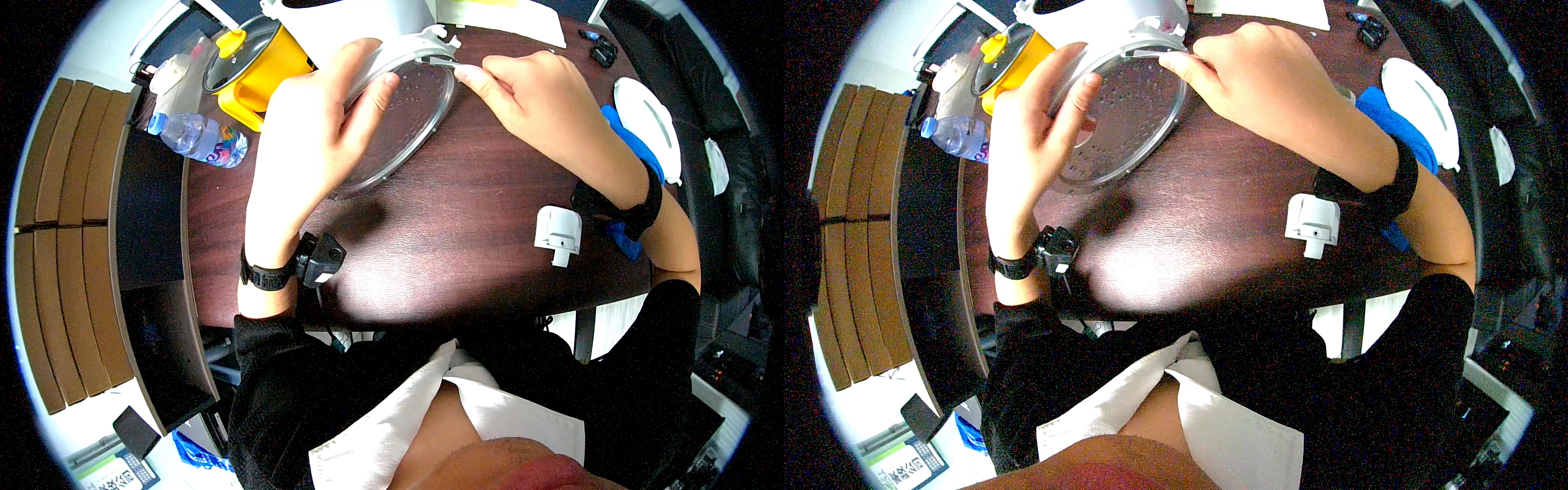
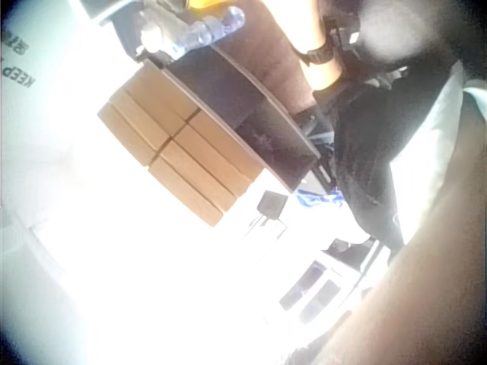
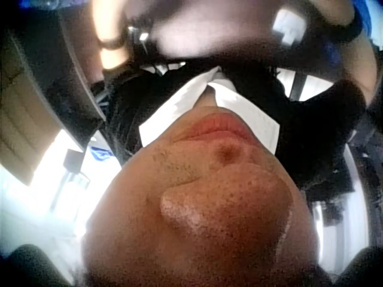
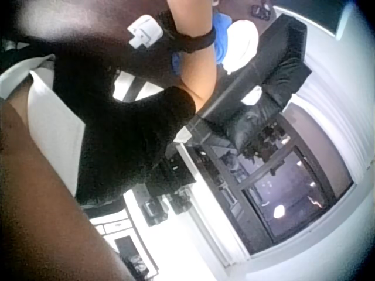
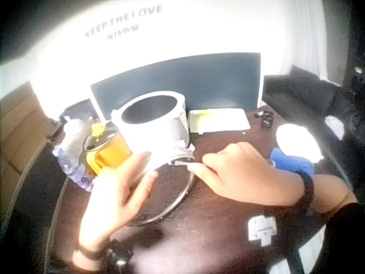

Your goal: The person uses a screwdriver to tighten screws on a circular metal component with perforations, likely a part of a kitchen appliance. They rotate the component and repeatedly insert and turn the screwdriver at multiple screw locations around the rim.

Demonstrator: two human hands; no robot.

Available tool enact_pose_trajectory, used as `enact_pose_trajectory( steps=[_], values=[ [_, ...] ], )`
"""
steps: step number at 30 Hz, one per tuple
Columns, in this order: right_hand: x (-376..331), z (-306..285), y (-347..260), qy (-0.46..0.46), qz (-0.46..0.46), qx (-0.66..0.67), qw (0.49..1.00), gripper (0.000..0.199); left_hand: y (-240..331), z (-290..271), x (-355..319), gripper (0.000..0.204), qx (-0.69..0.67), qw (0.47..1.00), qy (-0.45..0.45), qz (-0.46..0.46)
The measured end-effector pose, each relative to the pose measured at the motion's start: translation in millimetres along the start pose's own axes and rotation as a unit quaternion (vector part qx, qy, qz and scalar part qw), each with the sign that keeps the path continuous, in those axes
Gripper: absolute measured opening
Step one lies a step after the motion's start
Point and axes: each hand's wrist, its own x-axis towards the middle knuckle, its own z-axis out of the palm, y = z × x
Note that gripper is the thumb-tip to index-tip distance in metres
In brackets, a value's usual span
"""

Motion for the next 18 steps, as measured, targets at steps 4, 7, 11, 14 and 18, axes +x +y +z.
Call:
enact_pose_trajectory(
  steps=[4,7,11,14,18],
  values=[
    [-2.0,-3.8,-0.4,-0.013,-0.001,-0.013,1.0,0.045,0.3,0.0,0.2,0.029,0.001,1.0,-0.009,-0.011],
    [-1.9,-3.9,-0.3,-0.001,-0.021,-0.045,0.999,0.044,1.5,-0.6,1.0,0.029,0.003,1.0,-0.012,-0.011],
    [0.6,-6.8,-0.5,0.021,-0.052,-0.118,0.991,0.043,3.0,-2.1,0.7,0.029,0.006,1.0,-0.018,-0.017],
    [7.1,-23.7,-13.8,0.027,-0.112,-0.182,0.977,0.038,1.2,-0.9,-0.5,0.028,0.015,1.0,-0.013,-0.006],
    [12.8,-26.3,-15.1,0.018,-0.114,-0.152,0.982,0.039,2.7,-1.2,-3.6,0.028,0.045,0.999,-0.003,0.006]
  ],
)
